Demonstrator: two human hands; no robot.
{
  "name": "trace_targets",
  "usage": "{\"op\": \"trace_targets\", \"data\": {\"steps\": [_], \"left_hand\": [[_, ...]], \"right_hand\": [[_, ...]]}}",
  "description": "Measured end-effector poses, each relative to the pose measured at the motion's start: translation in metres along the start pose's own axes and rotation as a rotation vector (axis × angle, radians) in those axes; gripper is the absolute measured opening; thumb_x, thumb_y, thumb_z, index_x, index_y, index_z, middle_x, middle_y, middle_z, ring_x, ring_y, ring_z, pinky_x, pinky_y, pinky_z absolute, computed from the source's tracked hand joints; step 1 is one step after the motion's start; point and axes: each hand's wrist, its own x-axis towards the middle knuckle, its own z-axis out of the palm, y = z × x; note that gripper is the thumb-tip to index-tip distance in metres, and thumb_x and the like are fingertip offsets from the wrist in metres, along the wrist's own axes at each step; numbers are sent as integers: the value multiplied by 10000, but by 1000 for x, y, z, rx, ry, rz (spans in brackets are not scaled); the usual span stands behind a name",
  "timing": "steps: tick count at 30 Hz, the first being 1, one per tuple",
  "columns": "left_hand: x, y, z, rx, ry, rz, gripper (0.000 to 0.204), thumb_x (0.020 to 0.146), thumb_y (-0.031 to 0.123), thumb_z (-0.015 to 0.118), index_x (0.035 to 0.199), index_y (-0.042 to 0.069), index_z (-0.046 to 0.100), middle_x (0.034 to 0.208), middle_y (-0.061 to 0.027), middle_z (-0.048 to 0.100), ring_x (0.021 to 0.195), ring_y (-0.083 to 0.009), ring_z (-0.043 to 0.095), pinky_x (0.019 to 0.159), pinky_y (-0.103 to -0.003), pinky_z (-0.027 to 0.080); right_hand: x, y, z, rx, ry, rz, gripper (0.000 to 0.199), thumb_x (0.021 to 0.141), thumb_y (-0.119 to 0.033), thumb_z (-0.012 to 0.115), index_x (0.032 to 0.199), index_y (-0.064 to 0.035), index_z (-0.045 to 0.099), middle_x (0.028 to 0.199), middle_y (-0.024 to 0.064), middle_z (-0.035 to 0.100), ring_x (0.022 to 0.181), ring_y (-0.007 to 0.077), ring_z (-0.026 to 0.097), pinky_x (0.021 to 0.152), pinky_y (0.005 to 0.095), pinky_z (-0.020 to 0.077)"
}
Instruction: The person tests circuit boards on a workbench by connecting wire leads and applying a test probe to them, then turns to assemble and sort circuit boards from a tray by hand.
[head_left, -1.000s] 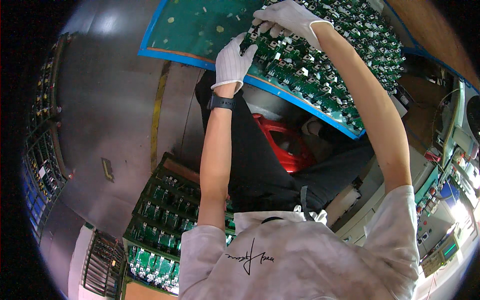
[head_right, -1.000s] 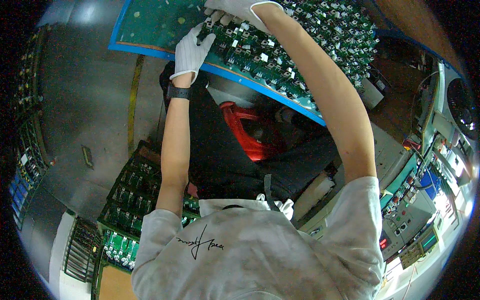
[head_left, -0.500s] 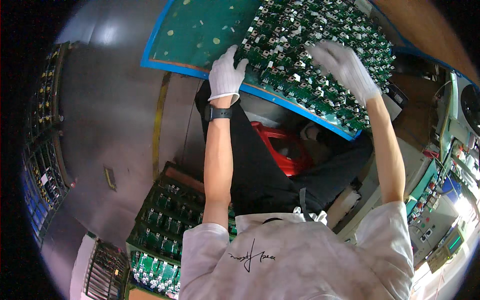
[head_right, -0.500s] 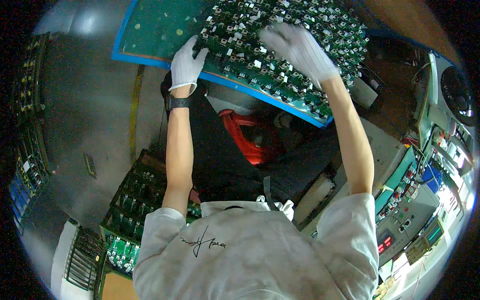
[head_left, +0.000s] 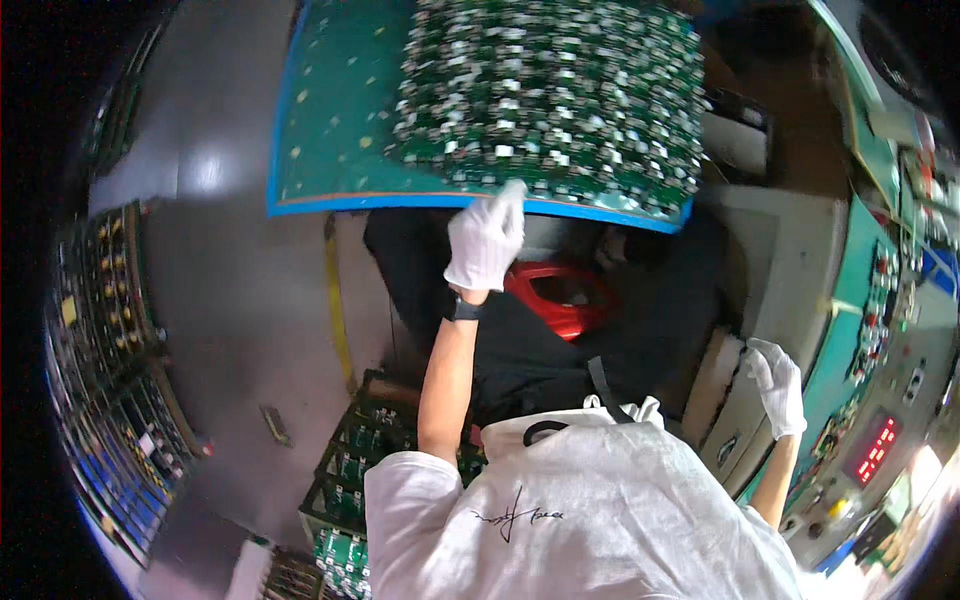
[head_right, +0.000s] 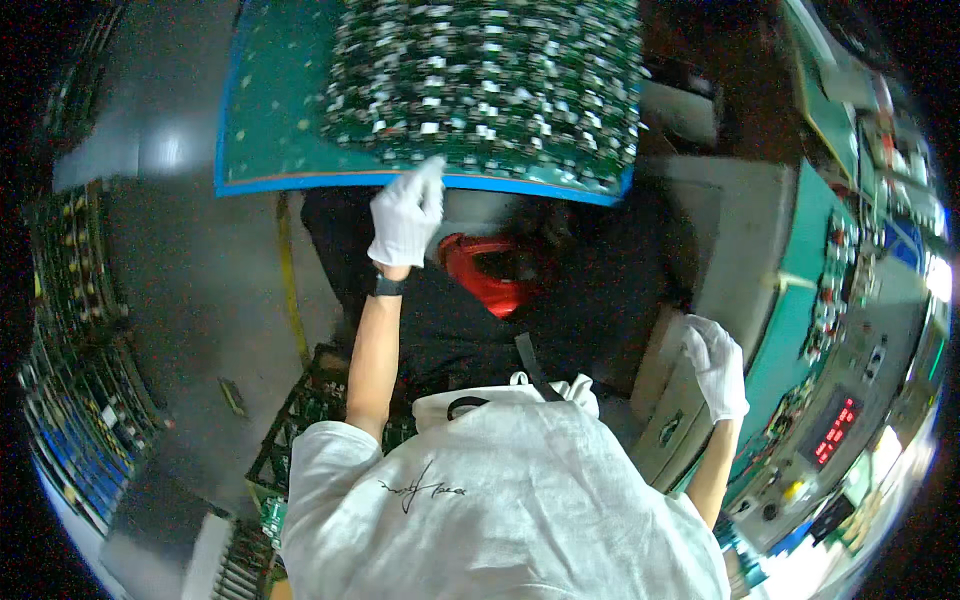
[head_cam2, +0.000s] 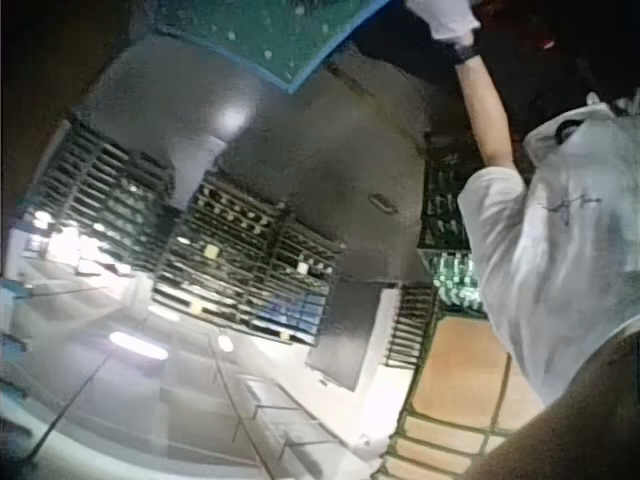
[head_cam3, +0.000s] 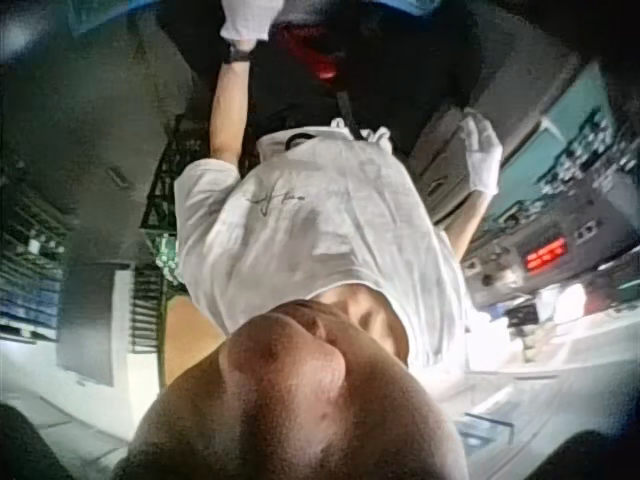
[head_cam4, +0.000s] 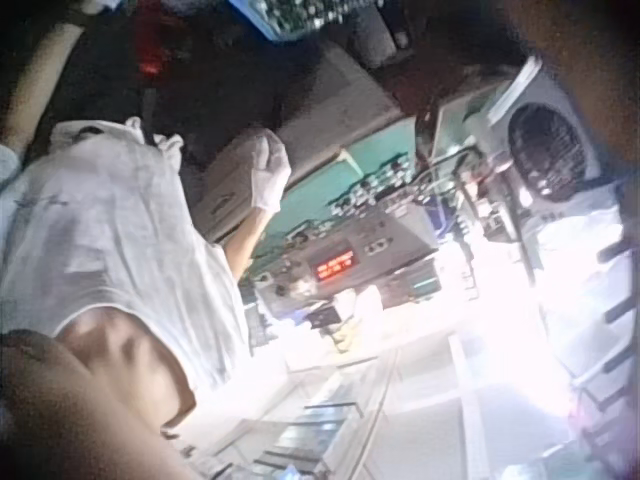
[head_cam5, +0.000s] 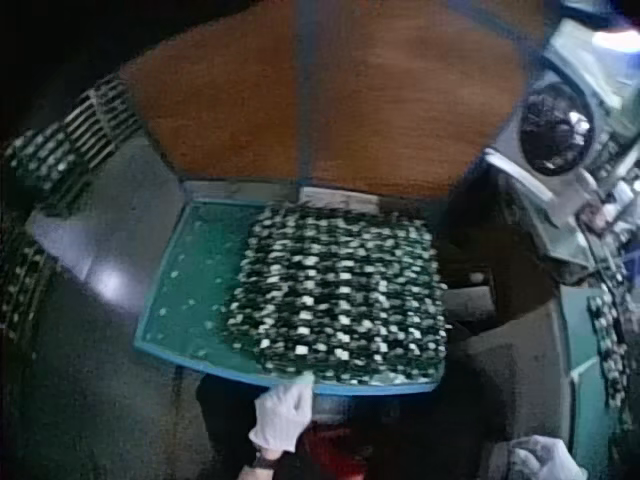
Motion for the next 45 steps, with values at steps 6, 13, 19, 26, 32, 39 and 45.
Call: {"op": "trace_targets", "data": {"steps": [6,13,19,26,32,39,45], "left_hand": [[-46,26,61,-106,-505,462,193,930,131,691,1116,124,741,954,-46,773,718,-229,729,632,-368,586],[-41,-1,95,-168,-759,40,278,1000,206,626,1214,77,749,1161,-151,759,1023,-348,734,907,-436,573],[-47,-26,117,-126,-843,-56,327,1054,273,553,1163,36,749,948,-169,785,850,-289,772,813,-424,574],[-53,-32,116,-232,-904,-203,300,1033,242,581,1189,42,741,1043,-165,779,961,-291,759,880,-402,567],[-58,-33,99,-185,-795,-62,341,1018,290,588,1217,62,745,1224,-155,738,1155,-347,687,993,-420,543],[-56,-21,86,-245,-687,-125,325,1005,320,604,1163,82,758,1183,-186,740,1125,-381,692,946,-458,560],[-22,46,77,-319,-691,-80,304,1053,206,574,1214,5,737,1134,-163,773,1066,-282,743,960,-394,565]], "right_hand": [[-77,58,-23,213,219,222,273,1029,-136,646,1257,9,687,1010,137,729,875,159,681,794,287,547],[-119,126,-80,76,634,105,232,1026,-200,663,1133,-11,746,847,118,713,719,162,663,672,310,526],[-93,222,-159,-288,999,249,449,985,-412,681,1305,-97,656,1168,202,739,1039,384,722,893,460,569],[-9,260,-195,-321,838,234,535,976,-495,669,1305,-73,682,1239,232,718,1173,362,686,1010,435,521],[20,281,-209,441,692,389,447,1033,-393,671,1369,-99,705,1156,22,716,895,98,639,726,263,547],[-1,282,-234,254,706,26,414,1081,-330,554,1323,-30,705,1300,115,711,1161,194,673,1008,327,515],[-43,199,-241,320,851,52,331,1014,-322,692,1148,-25,753,1022,16,719,929,113,618,851,264,474]]}}
